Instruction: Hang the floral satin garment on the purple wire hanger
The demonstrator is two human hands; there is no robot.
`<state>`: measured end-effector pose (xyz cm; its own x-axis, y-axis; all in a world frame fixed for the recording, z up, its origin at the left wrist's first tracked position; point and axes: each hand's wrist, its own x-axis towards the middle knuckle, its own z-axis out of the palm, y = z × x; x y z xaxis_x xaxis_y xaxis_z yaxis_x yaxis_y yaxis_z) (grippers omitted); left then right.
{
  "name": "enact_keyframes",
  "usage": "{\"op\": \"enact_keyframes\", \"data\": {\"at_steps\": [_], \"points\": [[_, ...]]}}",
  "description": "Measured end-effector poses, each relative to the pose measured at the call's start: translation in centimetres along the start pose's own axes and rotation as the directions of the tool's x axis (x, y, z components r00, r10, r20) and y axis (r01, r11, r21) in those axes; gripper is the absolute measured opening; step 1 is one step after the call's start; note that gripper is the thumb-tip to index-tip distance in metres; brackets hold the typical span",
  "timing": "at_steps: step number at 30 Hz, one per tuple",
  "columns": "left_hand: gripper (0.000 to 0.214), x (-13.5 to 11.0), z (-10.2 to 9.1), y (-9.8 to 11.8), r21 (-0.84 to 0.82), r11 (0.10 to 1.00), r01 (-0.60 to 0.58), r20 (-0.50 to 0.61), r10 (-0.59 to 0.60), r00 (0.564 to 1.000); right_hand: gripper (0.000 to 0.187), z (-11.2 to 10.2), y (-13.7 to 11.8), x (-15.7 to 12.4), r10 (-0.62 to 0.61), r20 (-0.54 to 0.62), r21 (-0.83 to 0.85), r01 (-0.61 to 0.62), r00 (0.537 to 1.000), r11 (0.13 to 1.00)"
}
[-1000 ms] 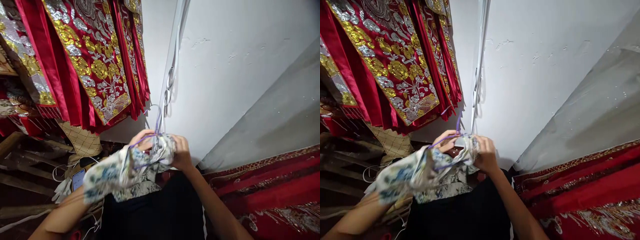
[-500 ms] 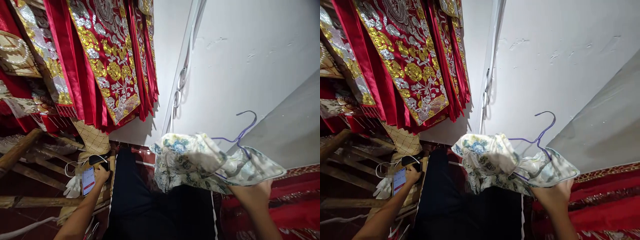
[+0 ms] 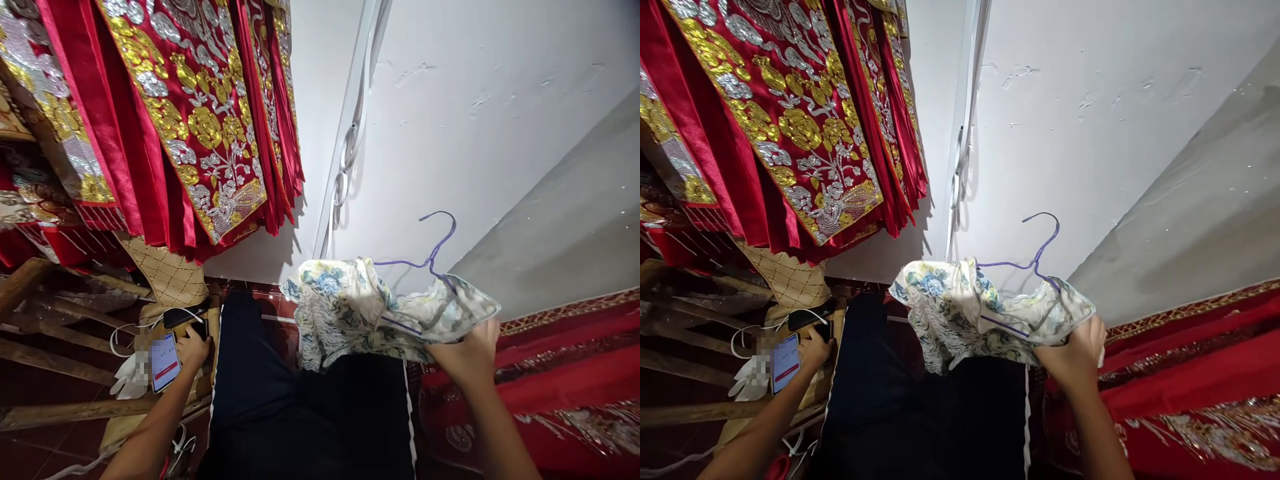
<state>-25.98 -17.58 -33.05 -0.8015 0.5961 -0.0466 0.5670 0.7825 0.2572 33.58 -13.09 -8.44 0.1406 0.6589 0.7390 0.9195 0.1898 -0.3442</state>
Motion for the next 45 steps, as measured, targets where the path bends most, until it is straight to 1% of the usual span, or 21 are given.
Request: {"op": "enact_keyframes", "data": {"at_steps": [6, 9, 14, 19, 24, 29, 33, 39, 45], "points": [[0.072, -0.1, 0.2, -0.6, -0.003, 1.0, -0.011, -0.004, 0.011, 1.0, 0.074, 0.5, -0.2, 1.2, -0.015, -0.066, -0.022, 0.014, 0.998, 1.0], [0.072, 0.2, 0.2, -0.9, 0.002, 1.0, -0.015, -0.002, 0.015, 1.0, 0.073, 0.6, -0.3, 1.4, -0.034, -0.076, -0.026, 0.032, 0.996, 0.999], [0.075, 0.6, 0.4, -1.2, 0.011, 1.0, -0.018, 0.011, 0.018, 1.0, 0.072, 0.7, -0.3, 1.5, -0.051, -0.057, -0.005, 0.051, 0.997, 0.999], [0.076, 0.9, 0.7, -1.1, 0.017, 1.0, -0.006, 0.01, 0.006, 1.0, 0.077, 1.2, -0.3, 1.5, -0.059, -0.042, -0.011, 0.058, 0.997, 0.998], [0.076, 0.8, 0.8, -0.9, 0.017, 1.0, -0.011, 0.003, 0.011, 1.0, 0.076, 1.4, -0.7, 1.5, -0.061, -0.026, -0.017, 0.06, 0.998, 0.998], [0.076, 0.4, 0.4, -1.4, 0.006, 0.998, -0.058, 0.015, 0.058, 0.998, 0.079, 1.7, -0.6, 1.4, -0.043, 0.019, -0.029, 0.043, 0.999, 0.999], [0.075, 0.2, 0.1, -1.9, -0.002, 0.994, -0.11, 0.029, 0.11, 0.994, 0.08, 2.1, -0.4, 1.1, -0.038, 0.033, -0.021, 0.039, 0.999, 0.999], [0.072, -0.2, -0.2, -1.9, -0.006, 0.993, -0.121, 0.043, 0.122, 0.992, 0.087, 2.7, -0.1, 0.5, -0.038, 0.045, -0.015, 0.039, 0.998, 0.999], [0.071, -1.5, -0.8, -2.2, -0.057, 0.984, -0.172, 0.034, 0.174, 0.984, 0.082, 2.7, -0.1, 0.2, -0.042, 0.047, 0.001, 0.042, 0.998, 0.999]]}}
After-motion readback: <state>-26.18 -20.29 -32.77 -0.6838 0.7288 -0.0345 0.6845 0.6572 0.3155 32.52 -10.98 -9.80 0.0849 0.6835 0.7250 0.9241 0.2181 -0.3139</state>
